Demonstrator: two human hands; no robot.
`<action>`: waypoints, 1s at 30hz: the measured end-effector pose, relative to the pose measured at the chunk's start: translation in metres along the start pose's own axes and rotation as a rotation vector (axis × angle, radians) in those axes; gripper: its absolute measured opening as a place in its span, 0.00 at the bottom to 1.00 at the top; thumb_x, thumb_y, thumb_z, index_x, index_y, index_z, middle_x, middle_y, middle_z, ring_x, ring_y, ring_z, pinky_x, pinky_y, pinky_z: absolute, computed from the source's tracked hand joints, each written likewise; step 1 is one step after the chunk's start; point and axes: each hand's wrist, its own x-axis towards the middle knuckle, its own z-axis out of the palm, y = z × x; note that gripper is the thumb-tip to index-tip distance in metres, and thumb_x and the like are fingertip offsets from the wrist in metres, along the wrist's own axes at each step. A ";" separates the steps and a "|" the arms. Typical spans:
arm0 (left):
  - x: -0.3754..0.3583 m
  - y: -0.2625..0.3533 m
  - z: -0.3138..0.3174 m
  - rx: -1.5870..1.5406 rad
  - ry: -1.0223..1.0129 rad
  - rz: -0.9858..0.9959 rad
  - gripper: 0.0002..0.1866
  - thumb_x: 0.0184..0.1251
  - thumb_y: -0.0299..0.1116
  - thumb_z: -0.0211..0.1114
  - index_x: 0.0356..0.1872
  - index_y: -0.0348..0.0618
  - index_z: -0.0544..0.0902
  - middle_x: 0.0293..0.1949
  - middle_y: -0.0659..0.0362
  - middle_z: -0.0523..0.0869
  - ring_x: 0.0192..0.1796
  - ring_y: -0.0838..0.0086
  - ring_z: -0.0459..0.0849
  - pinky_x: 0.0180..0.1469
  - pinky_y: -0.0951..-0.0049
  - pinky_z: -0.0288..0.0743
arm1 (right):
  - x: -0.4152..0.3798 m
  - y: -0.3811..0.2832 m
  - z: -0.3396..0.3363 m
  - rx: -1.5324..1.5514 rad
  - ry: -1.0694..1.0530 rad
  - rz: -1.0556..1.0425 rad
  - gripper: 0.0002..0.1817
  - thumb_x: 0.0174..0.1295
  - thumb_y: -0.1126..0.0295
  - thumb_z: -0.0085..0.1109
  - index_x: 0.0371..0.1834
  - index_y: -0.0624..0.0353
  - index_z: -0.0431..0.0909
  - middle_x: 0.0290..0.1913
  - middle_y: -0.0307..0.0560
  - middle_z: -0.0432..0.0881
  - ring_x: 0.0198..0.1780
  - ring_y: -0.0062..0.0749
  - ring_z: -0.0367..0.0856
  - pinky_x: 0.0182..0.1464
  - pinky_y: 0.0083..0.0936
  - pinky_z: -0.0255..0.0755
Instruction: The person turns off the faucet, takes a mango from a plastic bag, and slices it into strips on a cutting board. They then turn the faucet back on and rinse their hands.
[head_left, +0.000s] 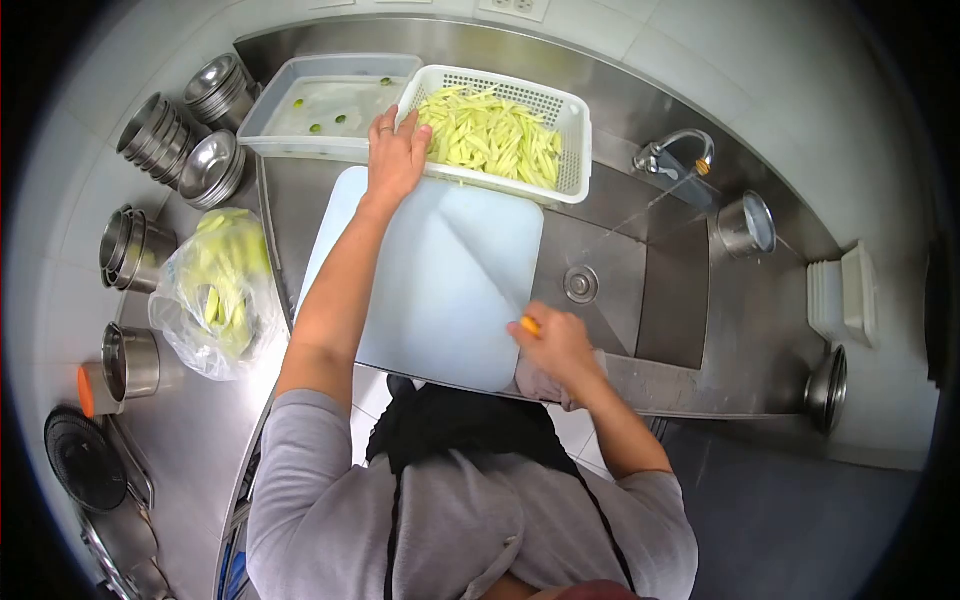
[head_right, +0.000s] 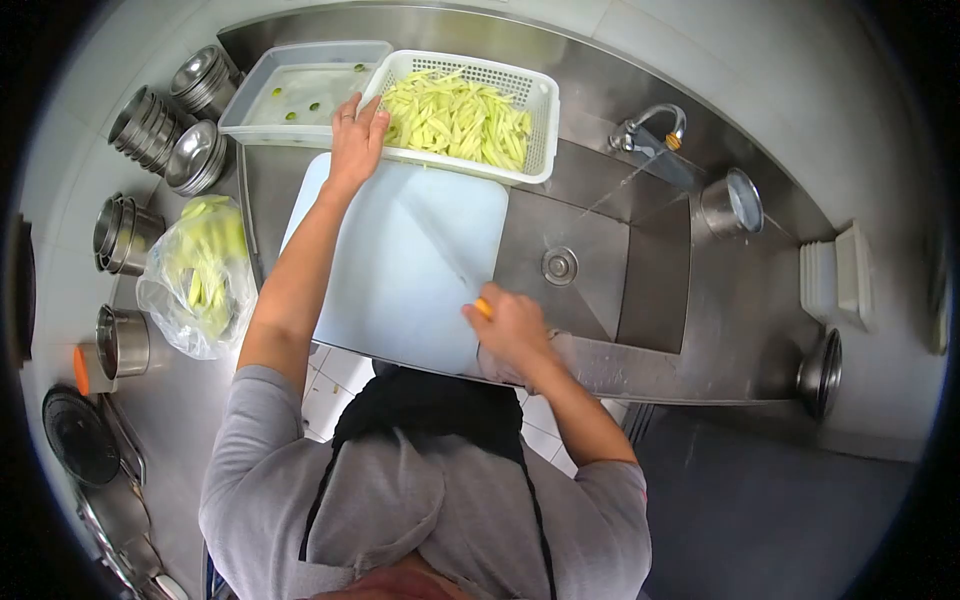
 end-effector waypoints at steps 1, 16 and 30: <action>-0.002 0.000 -0.001 0.015 -0.047 0.036 0.30 0.80 0.52 0.55 0.70 0.40 0.81 0.73 0.37 0.74 0.76 0.43 0.69 0.75 0.46 0.64 | -0.002 -0.007 0.014 -0.006 -0.016 0.003 0.15 0.68 0.59 0.70 0.38 0.60 0.80 0.28 0.54 0.84 0.32 0.57 0.87 0.38 0.48 0.81; 0.015 0.103 0.040 0.215 -0.090 0.205 0.23 0.68 0.39 0.67 0.65 0.53 0.87 0.72 0.42 0.78 0.68 0.46 0.75 0.67 0.44 0.69 | 0.051 0.070 -0.011 0.409 0.261 0.153 0.15 0.72 0.64 0.64 0.55 0.62 0.83 0.39 0.57 0.87 0.37 0.51 0.88 0.43 0.43 0.83; -0.228 0.023 -0.102 0.125 -0.038 -0.260 0.23 0.67 0.34 0.70 0.64 0.47 0.85 0.65 0.47 0.78 0.65 0.50 0.74 0.70 0.53 0.70 | 0.153 0.418 -0.093 0.624 0.530 0.658 0.10 0.73 0.67 0.57 0.44 0.59 0.87 0.26 0.42 0.84 0.20 0.25 0.77 0.17 0.23 0.68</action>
